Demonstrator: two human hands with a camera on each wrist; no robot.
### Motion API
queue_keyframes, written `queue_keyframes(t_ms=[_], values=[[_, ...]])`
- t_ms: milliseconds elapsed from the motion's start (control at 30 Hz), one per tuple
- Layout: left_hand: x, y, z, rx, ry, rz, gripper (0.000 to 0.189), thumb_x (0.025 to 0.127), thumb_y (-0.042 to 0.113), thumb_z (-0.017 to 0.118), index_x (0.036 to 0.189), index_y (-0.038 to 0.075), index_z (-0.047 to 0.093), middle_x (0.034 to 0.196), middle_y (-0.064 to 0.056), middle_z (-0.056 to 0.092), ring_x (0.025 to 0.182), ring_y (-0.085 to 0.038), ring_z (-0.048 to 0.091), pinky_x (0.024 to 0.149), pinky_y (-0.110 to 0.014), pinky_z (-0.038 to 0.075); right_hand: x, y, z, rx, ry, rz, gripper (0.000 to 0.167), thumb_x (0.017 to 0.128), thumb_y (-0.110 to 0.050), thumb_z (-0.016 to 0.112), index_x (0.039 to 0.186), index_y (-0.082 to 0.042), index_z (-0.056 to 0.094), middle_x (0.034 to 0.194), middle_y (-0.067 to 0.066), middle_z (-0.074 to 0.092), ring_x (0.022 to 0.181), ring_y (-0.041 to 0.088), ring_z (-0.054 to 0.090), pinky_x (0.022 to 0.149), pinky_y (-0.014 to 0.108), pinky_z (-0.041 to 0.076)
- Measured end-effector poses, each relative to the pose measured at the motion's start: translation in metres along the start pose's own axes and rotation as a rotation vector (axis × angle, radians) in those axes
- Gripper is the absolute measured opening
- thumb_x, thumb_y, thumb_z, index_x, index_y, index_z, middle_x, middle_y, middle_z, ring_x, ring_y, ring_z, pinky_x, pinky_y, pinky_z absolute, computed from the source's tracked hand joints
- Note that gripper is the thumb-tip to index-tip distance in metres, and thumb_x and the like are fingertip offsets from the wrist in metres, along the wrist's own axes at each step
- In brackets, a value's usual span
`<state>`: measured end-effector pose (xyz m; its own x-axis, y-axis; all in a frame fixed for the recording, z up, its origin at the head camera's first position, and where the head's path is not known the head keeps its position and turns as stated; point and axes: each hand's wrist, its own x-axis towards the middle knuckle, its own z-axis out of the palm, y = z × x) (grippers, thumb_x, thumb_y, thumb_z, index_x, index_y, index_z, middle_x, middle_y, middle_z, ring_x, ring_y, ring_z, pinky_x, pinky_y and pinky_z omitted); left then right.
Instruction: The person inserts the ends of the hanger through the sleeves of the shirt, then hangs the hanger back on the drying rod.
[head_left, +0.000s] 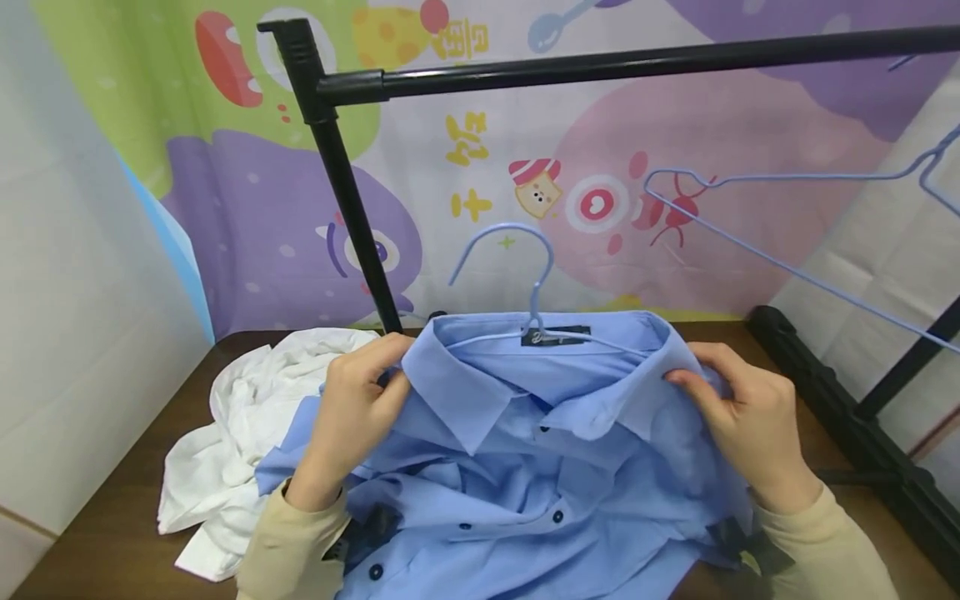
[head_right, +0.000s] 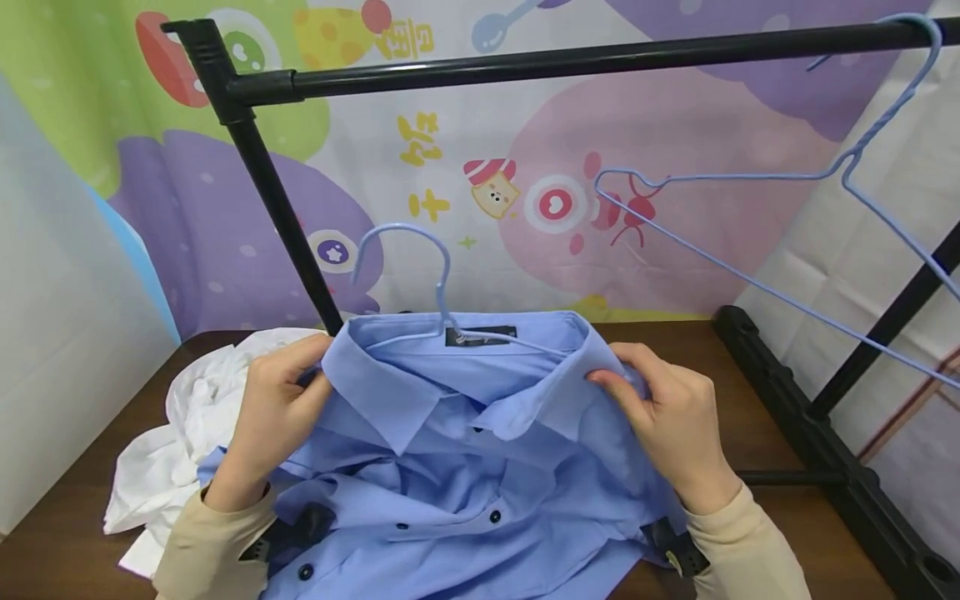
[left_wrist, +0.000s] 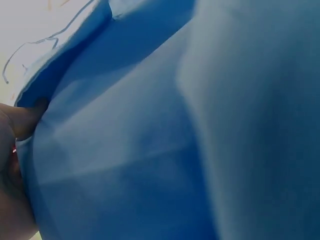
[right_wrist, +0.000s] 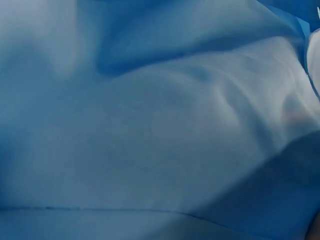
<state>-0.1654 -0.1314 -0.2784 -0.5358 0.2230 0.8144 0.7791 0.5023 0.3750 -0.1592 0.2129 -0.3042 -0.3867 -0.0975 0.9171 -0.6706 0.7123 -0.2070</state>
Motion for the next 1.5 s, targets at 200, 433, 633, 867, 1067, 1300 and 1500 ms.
queue_keyframes(t_ms=[200, 433, 633, 867, 1067, 1300, 1500], values=[[-0.002, -0.002, 0.008, -0.008, -0.089, -0.024, 0.021, 0.08, -0.007, 0.054, 0.09, 0.007, 0.067, 0.087, -0.001, 0.066, 0.078, -0.009, 0.058, 0.069, -0.024, 0.046, -0.003, 0.002, 0.0, -0.035, 0.027, 0.037, 0.051, 0.078, -0.054, 0.059, 0.082, -0.004, 0.069, 0.067, 0.009, 0.066, 0.046, 0.005, 0.047, 0.046, 0.015, 0.033], [-0.001, -0.006, 0.012, -0.005, -0.147, -0.116, 0.017, 0.09, 0.014, 0.057, 0.105, 0.012, 0.063, 0.102, 0.0, 0.064, 0.096, -0.014, 0.058, 0.083, -0.033, 0.044, -0.004, 0.008, -0.014, -0.145, 0.161, 0.075, 0.05, 0.08, -0.048, 0.063, 0.081, 0.002, 0.067, 0.065, 0.017, 0.065, 0.044, 0.007, 0.045, 0.047, 0.017, 0.03], [0.02, -0.008, 0.025, 0.007, -0.171, -0.118, 0.02, 0.095, 0.018, 0.047, 0.104, 0.011, 0.064, 0.099, -0.001, 0.065, 0.088, -0.016, 0.057, 0.077, -0.033, 0.042, 0.001, 0.017, -0.03, -0.313, 0.283, 0.052, 0.064, 0.083, -0.057, 0.053, 0.08, 0.006, 0.064, 0.05, 0.021, 0.053, 0.037, 0.026, 0.033, 0.04, 0.032, 0.019], [0.054, 0.003, 0.047, -0.013, -0.04, -0.134, 0.016, 0.092, 0.022, 0.053, 0.097, 0.006, 0.056, 0.091, -0.005, 0.065, 0.083, -0.018, 0.059, 0.074, -0.032, 0.045, 0.012, 0.022, -0.052, -0.373, 0.419, 0.145, 0.062, 0.084, -0.051, 0.056, 0.083, 0.01, 0.062, 0.066, 0.03, 0.058, 0.049, 0.042, 0.042, 0.047, 0.028, 0.021], [0.088, 0.013, 0.068, -0.03, 0.104, -0.039, 0.015, 0.089, 0.018, 0.058, 0.089, 0.003, 0.058, 0.087, -0.009, 0.059, 0.085, -0.019, 0.056, 0.078, -0.031, 0.043, 0.022, 0.03, -0.071, -0.261, 0.431, 0.348, 0.045, 0.087, -0.035, 0.059, 0.089, 0.009, 0.064, 0.083, -0.01, 0.061, 0.083, -0.013, 0.045, 0.077, 0.005, 0.026], [0.12, 0.017, 0.09, -0.129, 0.203, 0.022, 0.009, 0.085, 0.009, 0.059, 0.088, 0.001, 0.057, 0.088, -0.01, 0.054, 0.085, -0.018, 0.055, 0.081, -0.023, 0.041, 0.038, 0.044, -0.086, -0.311, 0.429, 0.483, 0.031, 0.089, -0.027, 0.058, 0.109, -0.005, 0.064, 0.099, -0.018, 0.058, 0.096, -0.01, 0.044, 0.09, 0.014, 0.034], [0.146, 0.019, 0.107, -0.199, 0.218, -0.019, 0.009, 0.084, 0.008, 0.062, 0.089, 0.001, 0.059, 0.091, -0.01, 0.057, 0.09, -0.018, 0.054, 0.085, -0.019, 0.038, 0.055, 0.06, -0.099, -0.397, 0.332, 0.436, 0.047, 0.094, -0.031, 0.047, 0.124, 0.006, 0.049, 0.124, 0.025, 0.05, 0.121, 0.029, 0.043, 0.104, 0.028, 0.028]])
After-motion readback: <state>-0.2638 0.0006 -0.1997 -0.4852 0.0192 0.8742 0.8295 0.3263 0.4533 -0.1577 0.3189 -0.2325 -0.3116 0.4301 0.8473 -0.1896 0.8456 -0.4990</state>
